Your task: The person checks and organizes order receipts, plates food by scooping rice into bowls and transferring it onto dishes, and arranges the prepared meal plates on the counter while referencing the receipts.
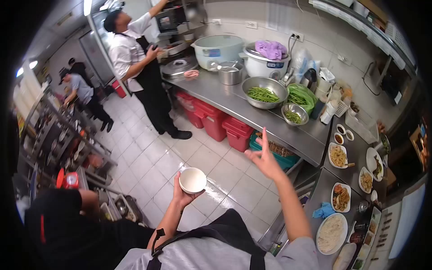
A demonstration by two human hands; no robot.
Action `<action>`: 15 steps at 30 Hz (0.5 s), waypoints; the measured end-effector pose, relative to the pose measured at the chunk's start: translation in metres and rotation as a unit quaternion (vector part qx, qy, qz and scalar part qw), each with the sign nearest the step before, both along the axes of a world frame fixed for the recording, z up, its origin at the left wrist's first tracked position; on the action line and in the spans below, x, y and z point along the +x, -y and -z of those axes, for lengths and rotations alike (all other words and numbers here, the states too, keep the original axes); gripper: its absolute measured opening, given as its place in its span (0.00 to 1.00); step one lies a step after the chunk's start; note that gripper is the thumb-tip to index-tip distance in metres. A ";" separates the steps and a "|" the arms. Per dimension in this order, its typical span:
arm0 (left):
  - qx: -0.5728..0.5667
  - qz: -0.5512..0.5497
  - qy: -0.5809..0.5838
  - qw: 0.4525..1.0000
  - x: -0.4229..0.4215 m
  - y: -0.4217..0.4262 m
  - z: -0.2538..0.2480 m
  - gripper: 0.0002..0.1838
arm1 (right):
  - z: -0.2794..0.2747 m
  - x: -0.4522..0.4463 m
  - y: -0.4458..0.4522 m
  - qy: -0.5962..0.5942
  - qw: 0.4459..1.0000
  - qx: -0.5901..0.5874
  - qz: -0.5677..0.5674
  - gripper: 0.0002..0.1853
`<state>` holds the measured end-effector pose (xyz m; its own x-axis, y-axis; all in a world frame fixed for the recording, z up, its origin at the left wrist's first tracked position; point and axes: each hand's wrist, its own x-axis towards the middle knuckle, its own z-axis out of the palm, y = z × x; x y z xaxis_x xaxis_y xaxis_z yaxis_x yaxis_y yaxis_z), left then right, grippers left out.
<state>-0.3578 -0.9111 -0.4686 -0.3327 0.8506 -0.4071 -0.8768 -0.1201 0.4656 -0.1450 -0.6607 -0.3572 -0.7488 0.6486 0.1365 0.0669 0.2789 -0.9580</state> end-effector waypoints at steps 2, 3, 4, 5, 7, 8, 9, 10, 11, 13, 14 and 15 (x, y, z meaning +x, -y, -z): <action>0.001 0.015 -0.025 1.000 -0.025 -0.034 -0.020 0.39 | -0.011 -0.018 -0.053 0.022 0.994 0.094 0.059 0.53; 0.011 0.028 -0.017 0.999 -0.050 -0.069 -0.024 0.40 | -0.021 -0.044 -0.100 0.023 0.987 0.129 0.094 0.53; 0.022 0.037 -0.010 0.999 -0.060 -0.092 -0.030 0.41 | -0.022 -0.060 -0.136 -0.015 0.983 0.148 0.107 0.53; 0.037 0.042 -0.007 0.998 -0.071 -0.117 -0.035 0.42 | -0.030 -0.077 -0.166 -0.032 0.986 0.115 0.117 0.54; 0.033 0.060 -0.013 0.998 -0.092 -0.160 -0.038 0.43 | -0.051 -0.115 -0.228 0.011 0.975 0.134 0.176 0.54; 0.039 0.070 -0.020 0.997 -0.103 -0.181 -0.037 0.42 | -0.056 -0.136 -0.263 0.035 0.964 0.161 0.207 0.54; 0.049 0.080 -0.031 0.995 -0.117 -0.207 -0.038 0.41 | -0.051 -0.158 -0.318 0.056 0.939 0.229 0.248 0.55; 0.040 0.073 -0.034 0.996 -0.130 -0.232 -0.038 0.40 | -0.054 -0.180 -0.368 0.069 0.915 0.279 0.284 0.55; 0.025 0.066 -0.031 0.997 -0.139 -0.253 -0.037 0.40 | -0.058 -0.202 -0.417 0.084 0.885 0.326 0.322 0.55; 0.031 0.055 -0.046 0.997 -0.159 -0.289 -0.036 0.37 | -0.064 -0.237 -0.512 0.085 0.849 0.379 0.360 0.54; 0.024 0.043 -0.055 0.997 -0.167 -0.305 -0.032 0.37 | -0.064 -0.257 -0.554 0.075 0.837 0.399 0.367 0.53; 0.015 0.031 -0.064 0.997 -0.177 -0.317 -0.032 0.38 | -0.074 -0.277 -0.570 0.111 0.812 0.421 0.389 0.51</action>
<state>-0.5348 -0.5939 -0.4363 -0.3263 0.8825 -0.3387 -0.8168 -0.0830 0.5709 -0.4222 -0.0910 -0.2832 -0.2245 0.6838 0.6943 0.6818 0.6193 -0.3895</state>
